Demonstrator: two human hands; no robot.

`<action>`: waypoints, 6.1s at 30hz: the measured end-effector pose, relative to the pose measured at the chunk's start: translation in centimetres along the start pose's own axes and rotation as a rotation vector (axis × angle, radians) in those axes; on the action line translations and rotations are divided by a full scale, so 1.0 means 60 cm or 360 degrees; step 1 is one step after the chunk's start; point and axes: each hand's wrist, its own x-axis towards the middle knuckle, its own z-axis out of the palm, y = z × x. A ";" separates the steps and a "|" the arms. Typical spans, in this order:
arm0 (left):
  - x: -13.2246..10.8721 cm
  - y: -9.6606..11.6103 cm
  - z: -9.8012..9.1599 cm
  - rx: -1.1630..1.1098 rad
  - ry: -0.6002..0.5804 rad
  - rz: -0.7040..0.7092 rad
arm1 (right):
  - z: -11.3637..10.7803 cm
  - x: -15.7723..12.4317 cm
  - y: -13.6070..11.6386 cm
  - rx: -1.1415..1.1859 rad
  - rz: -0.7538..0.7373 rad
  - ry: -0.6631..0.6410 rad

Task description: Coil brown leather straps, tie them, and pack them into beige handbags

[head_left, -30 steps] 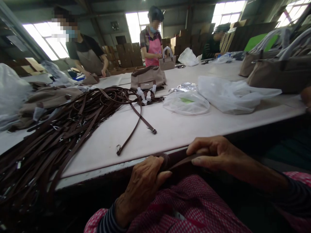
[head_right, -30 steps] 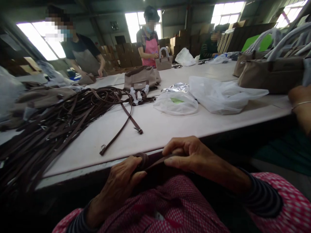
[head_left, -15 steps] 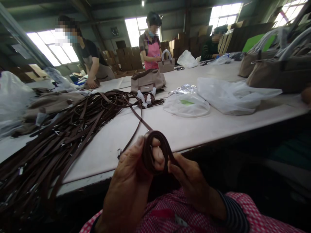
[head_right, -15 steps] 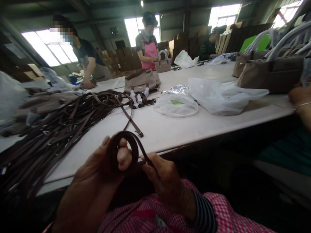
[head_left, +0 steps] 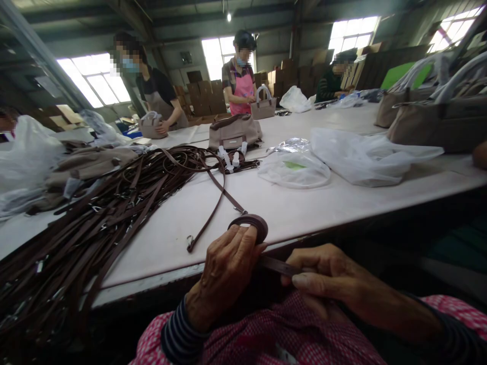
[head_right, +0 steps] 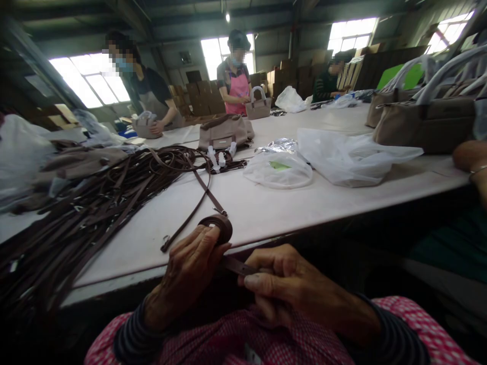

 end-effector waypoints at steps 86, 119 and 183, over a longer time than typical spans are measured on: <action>0.100 -0.066 0.146 -0.0735 -0.0712 -0.0060 | -0.200 0.067 0.015 -0.2361 -0.0893 0.0660; 0.187 -0.151 0.130 -0.0708 -0.1220 0.0395 | -0.236 0.096 -0.083 -0.1965 -0.0250 -0.0098; 0.113 -0.130 0.058 -0.1312 -0.0025 -0.1201 | -0.360 0.148 -0.113 -0.1992 -0.0330 0.1158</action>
